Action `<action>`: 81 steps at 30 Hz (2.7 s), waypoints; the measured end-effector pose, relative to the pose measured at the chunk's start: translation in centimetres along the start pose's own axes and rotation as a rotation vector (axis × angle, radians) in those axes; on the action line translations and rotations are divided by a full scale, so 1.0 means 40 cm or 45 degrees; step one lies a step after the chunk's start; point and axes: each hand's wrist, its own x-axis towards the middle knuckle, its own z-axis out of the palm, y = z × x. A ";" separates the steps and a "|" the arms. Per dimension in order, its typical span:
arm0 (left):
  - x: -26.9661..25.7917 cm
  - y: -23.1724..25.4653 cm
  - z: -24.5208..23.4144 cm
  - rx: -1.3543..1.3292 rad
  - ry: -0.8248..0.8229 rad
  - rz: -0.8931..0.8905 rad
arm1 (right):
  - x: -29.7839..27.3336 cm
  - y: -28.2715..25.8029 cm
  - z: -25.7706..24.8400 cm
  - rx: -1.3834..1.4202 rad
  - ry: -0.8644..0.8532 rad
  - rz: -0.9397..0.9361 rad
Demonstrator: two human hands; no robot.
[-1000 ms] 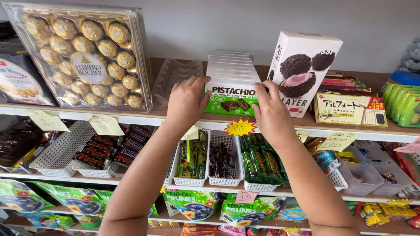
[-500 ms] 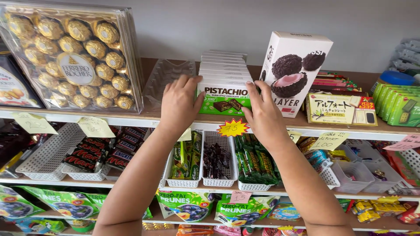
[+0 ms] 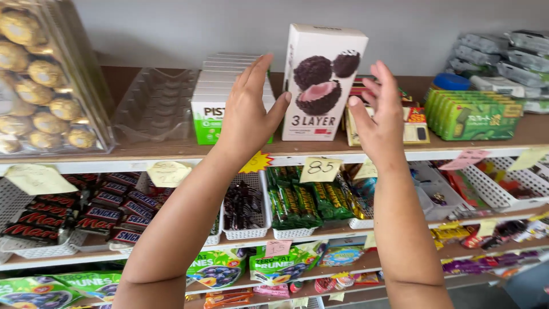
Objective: The person wipes several boxes of pistachio and 3-layer cookies with a blue cloth on a wooden table, then places them on a shelf. They repeat this process with additional snack boxes, arranging them neatly on the shelf.
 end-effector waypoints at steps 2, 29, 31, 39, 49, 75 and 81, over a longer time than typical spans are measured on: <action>0.019 0.010 0.035 -0.145 -0.031 -0.068 | 0.008 0.041 -0.005 0.129 -0.071 0.061; -0.042 0.208 0.044 -1.059 -0.118 -0.193 | -0.150 -0.049 -0.063 0.701 -0.148 -0.123; -0.076 0.257 0.057 -1.083 -0.164 -0.182 | -0.223 -0.048 -0.098 0.712 0.005 -0.113; -0.309 0.421 0.230 -1.033 -0.469 0.111 | -0.522 -0.129 -0.292 0.904 0.565 0.332; -0.702 0.701 0.658 -2.018 -1.207 -0.678 | -0.975 -0.127 -0.579 0.663 1.012 0.796; -1.162 1.564 1.316 -1.618 -2.759 -1.663 | -1.724 -0.157 -1.257 -0.093 1.839 1.609; -1.195 1.741 1.595 -1.493 -2.810 -1.435 | -1.778 0.003 -1.512 -0.295 1.923 1.594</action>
